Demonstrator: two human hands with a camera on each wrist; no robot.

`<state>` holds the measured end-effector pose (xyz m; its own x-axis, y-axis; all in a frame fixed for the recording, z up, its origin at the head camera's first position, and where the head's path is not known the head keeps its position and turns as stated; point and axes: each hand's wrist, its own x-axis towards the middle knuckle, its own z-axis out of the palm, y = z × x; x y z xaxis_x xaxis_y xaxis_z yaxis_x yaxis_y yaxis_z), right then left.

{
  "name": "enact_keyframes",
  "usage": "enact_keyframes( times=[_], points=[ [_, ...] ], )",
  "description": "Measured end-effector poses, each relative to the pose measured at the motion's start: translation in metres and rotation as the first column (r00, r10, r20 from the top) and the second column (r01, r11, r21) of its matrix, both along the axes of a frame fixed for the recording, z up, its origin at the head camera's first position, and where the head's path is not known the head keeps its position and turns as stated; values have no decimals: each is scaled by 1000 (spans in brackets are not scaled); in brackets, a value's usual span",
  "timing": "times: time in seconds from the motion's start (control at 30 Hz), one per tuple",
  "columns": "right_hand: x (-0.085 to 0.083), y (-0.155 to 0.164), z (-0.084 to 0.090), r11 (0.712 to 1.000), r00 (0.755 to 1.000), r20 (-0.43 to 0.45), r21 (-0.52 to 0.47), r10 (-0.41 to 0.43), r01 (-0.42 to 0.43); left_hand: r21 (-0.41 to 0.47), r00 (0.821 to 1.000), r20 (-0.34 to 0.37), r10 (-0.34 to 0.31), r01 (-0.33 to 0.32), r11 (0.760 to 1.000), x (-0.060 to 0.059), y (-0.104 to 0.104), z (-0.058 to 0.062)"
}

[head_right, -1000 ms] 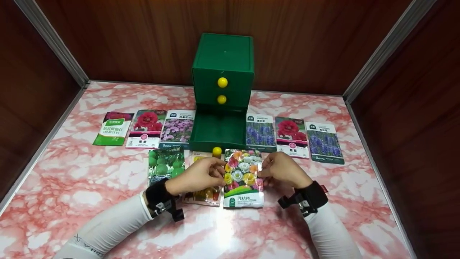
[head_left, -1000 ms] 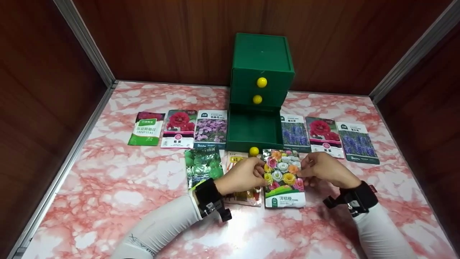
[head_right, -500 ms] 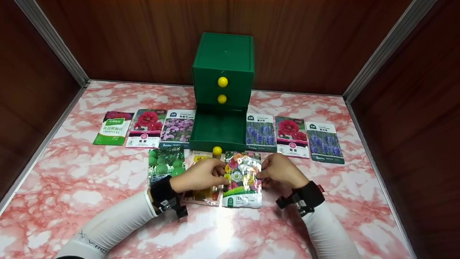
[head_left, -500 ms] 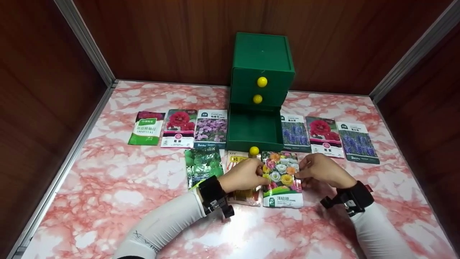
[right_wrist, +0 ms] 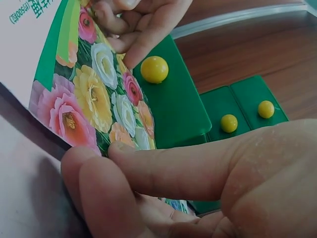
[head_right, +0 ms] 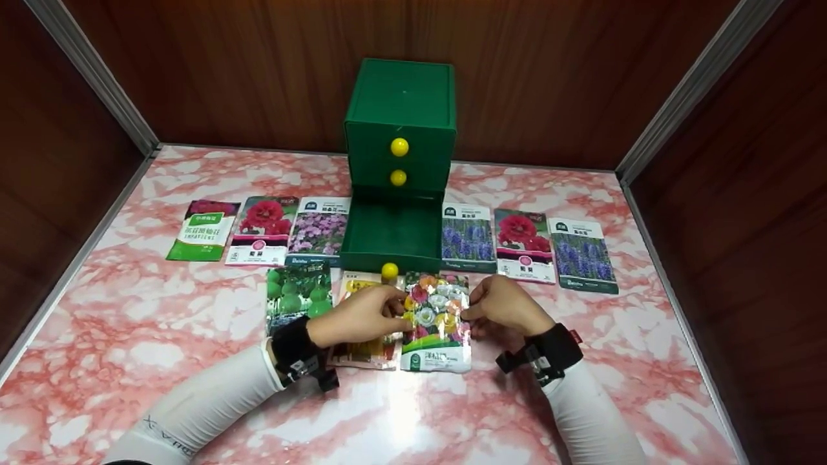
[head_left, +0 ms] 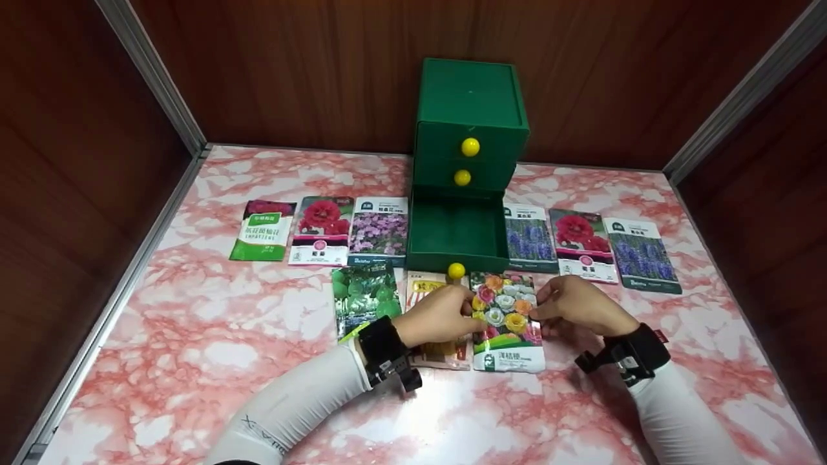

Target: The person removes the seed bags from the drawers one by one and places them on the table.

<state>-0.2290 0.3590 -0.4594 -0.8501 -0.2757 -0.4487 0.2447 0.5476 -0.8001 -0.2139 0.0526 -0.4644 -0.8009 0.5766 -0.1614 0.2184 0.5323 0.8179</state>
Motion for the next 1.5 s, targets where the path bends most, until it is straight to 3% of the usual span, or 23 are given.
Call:
enact_keyframes(
  times=[0.3,0.93,1.23,1.5],
  points=[
    [0,-1,0,1000,1000,20,-2,1,-1,-22,1000,-14,6,-6,1000,1,0,1],
    [4,-5,3,996,999,-44,86,20,-16,-9,998,-57,-11,11,1000,0,-6,3],
    [4,-3,6,995,998,-63,98,24,-18,-11,998,-63,9,-9,1000,-1,-30,16],
    [2,3,11,987,985,-172,161,14,14,63,992,-79,100,-95,993,-12,-70,25]
  ],
)
